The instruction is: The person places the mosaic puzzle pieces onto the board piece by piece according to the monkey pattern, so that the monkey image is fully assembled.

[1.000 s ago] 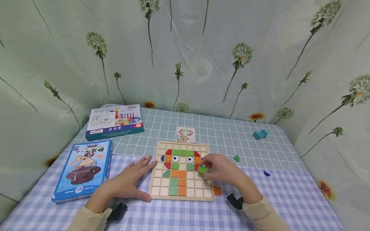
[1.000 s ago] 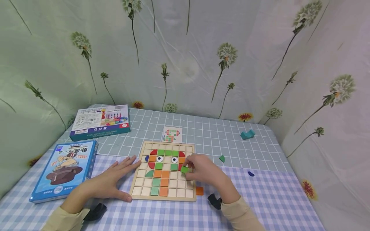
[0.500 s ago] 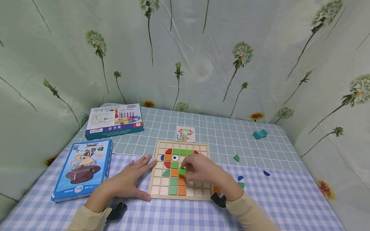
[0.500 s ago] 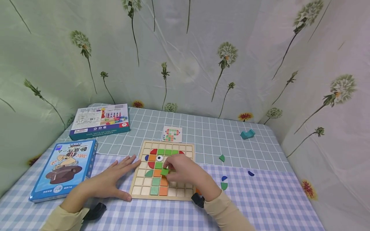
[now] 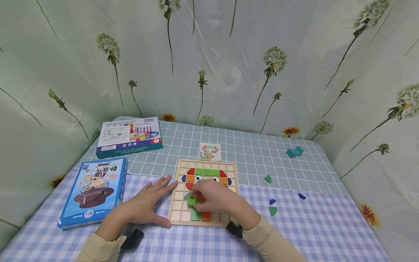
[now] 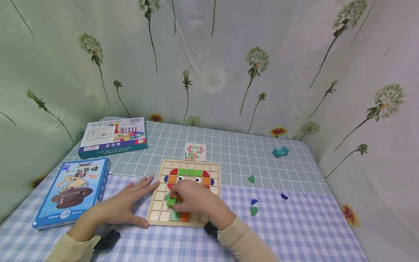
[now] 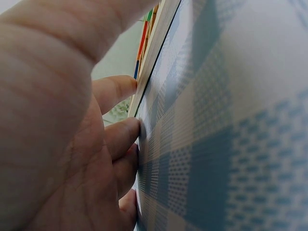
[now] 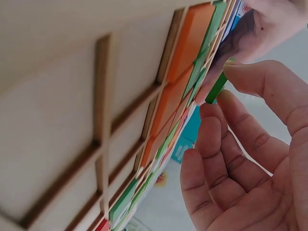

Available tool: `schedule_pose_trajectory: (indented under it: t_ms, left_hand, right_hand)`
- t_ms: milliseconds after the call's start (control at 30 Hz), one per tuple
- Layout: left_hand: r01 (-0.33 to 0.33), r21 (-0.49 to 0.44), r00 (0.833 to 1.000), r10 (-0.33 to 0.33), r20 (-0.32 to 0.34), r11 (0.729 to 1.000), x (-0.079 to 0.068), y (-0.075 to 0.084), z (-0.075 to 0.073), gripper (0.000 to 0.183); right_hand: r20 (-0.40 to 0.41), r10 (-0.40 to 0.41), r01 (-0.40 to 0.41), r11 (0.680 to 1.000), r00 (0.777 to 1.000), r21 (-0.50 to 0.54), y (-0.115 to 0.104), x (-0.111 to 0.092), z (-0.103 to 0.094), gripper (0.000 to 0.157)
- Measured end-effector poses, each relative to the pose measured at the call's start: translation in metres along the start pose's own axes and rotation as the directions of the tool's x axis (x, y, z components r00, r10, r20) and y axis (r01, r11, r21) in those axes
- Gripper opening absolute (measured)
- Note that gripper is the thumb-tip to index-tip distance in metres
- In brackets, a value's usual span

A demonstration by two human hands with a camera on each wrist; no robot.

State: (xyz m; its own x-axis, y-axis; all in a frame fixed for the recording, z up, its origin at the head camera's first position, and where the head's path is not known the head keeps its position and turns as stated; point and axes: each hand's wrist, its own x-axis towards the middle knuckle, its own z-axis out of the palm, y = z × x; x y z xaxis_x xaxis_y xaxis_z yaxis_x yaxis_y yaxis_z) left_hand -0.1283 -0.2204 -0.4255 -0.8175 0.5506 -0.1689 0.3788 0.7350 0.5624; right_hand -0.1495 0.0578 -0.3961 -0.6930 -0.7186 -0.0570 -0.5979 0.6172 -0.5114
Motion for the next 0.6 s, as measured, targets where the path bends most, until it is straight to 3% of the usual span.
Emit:
schedule_pose_trajectory:
  t_ms: [600]
  left_hand:
    - [0.01,-0.007,1.0,-0.01,0.005,1.0,0.001,-0.001,0.0,0.122]
  right_hand:
    - [0.062,0.037,-0.034,0.999,0.997,-0.039,-0.013,0.01,0.008,0.017]
